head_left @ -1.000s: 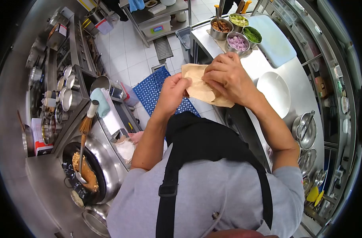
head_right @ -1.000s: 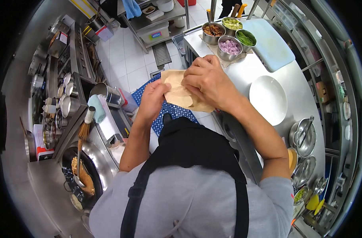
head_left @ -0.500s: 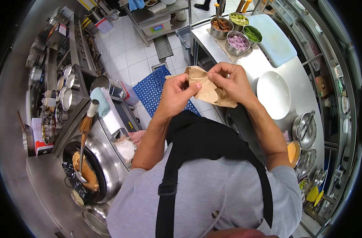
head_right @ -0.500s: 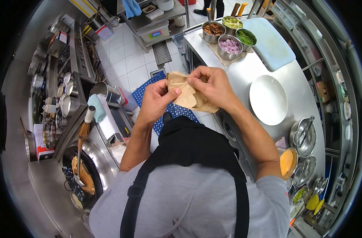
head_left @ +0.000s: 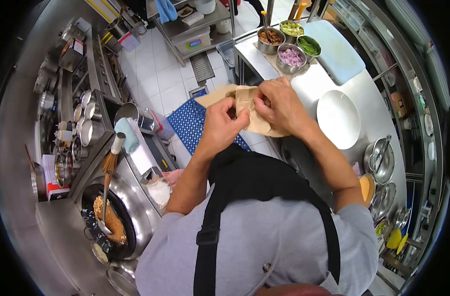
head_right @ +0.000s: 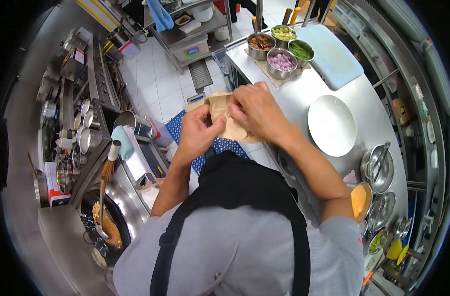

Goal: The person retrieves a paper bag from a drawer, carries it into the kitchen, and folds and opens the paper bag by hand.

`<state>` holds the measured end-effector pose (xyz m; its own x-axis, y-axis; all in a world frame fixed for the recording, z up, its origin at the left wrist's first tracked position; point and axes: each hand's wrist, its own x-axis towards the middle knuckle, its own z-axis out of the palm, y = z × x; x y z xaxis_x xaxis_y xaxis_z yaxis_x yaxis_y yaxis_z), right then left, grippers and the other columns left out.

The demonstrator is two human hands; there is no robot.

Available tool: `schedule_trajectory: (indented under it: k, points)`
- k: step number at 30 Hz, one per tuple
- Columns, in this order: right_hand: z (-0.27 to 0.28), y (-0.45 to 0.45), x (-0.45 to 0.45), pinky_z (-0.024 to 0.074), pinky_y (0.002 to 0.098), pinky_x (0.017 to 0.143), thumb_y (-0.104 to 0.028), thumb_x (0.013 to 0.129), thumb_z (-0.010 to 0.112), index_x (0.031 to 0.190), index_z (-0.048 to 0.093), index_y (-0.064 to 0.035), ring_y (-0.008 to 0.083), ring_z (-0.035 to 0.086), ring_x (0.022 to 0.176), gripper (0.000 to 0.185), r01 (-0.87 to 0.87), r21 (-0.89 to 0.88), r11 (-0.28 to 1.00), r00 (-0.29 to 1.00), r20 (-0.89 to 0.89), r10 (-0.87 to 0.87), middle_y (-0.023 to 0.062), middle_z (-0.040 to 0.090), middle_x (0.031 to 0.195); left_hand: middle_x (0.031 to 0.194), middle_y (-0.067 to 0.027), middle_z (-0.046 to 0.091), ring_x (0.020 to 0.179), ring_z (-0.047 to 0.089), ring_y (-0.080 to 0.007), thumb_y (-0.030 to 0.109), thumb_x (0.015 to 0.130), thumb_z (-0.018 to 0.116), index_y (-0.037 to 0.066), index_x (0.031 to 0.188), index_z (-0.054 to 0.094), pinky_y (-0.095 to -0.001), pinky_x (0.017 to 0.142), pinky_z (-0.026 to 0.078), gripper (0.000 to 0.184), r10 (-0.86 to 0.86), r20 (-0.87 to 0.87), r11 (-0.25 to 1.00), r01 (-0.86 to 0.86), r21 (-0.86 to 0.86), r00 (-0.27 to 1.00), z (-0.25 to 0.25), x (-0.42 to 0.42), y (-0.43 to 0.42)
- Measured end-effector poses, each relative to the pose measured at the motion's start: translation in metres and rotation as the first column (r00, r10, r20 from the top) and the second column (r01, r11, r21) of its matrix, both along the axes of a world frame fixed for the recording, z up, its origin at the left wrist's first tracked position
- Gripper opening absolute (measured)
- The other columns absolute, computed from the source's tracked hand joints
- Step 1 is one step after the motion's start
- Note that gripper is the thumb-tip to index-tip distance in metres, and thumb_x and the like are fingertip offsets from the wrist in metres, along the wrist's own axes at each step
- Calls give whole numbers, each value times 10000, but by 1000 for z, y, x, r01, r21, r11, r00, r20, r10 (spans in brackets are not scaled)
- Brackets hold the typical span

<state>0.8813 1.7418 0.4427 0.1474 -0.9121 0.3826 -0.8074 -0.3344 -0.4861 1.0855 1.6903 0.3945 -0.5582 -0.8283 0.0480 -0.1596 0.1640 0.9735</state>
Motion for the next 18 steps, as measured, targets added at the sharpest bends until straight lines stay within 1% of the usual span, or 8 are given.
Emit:
schedule_trajectory:
  k: [3, 6, 9, 12, 15, 18]
  points:
    - [-6, 1, 6, 415, 418, 898, -130, 873, 686, 865, 643, -41, 306, 636, 831, 99, 58, 4, 998, 985, 161, -58, 117, 663, 833, 929, -14, 722, 786, 641, -54, 70, 948, 683, -49, 1104, 705, -236, 720, 525, 197, -1, 5, 999, 0, 48, 1000, -2, 1, -1]
    - [-10, 3, 7, 398, 416, 901, -130, 888, 691, 879, 653, -44, 285, 632, 846, 94, 87, -41, 995, 983, 163, -79, 99, 664, 842, 945, -20, 722, 801, 644, -54, 70, 950, 682, -48, 1114, 703, -233, 729, 525, 203, -5, -2, 998, 5, 62, 1000, 1, 3, -2]
    - [-2, 4, 5, 386, 421, 915, -143, 893, 701, 896, 672, -47, 260, 624, 871, 100, -35, -116, 993, 994, 102, 47, 77, 667, 856, 935, -11, 713, 803, 634, -49, 78, 952, 686, -42, 1109, 701, -229, 727, 515, 199, -19, -38, 998, 21, 61, 999, -2, 1, -1]
    - [-2, 3, 3, 386, 426, 917, -148, 883, 710, 900, 692, -47, 241, 620, 895, 104, -30, -88, 996, 1000, -4, 29, 62, 665, 862, 915, 5, 695, 793, 615, -43, 107, 969, 685, -35, 1100, 700, -228, 720, 503, 194, -43, -22, 999, 43, -8, 999, 9, -2, 2]
    - [1, 4, 4, 388, 425, 914, -148, 876, 710, 888, 702, -48, 243, 621, 885, 101, -37, -152, 988, 999, 6, 38, 65, 661, 848, 865, 22, 673, 758, 583, -36, 133, 995, 673, -29, 1070, 704, -231, 682, 482, 180, 10, -51, 1000, -10, -4, 999, 8, -6, 2]
    - [-4, 3, 3, 392, 417, 912, -145, 870, 710, 880, 704, -50, 242, 624, 879, 96, -24, -126, 992, 999, 24, 28, 68, 660, 838, 828, 27, 662, 727, 558, -28, 147, 1018, 657, -31, 1038, 706, -234, 646, 463, 186, 64, 17, 993, -63, -97, 998, -1, -7, -2]
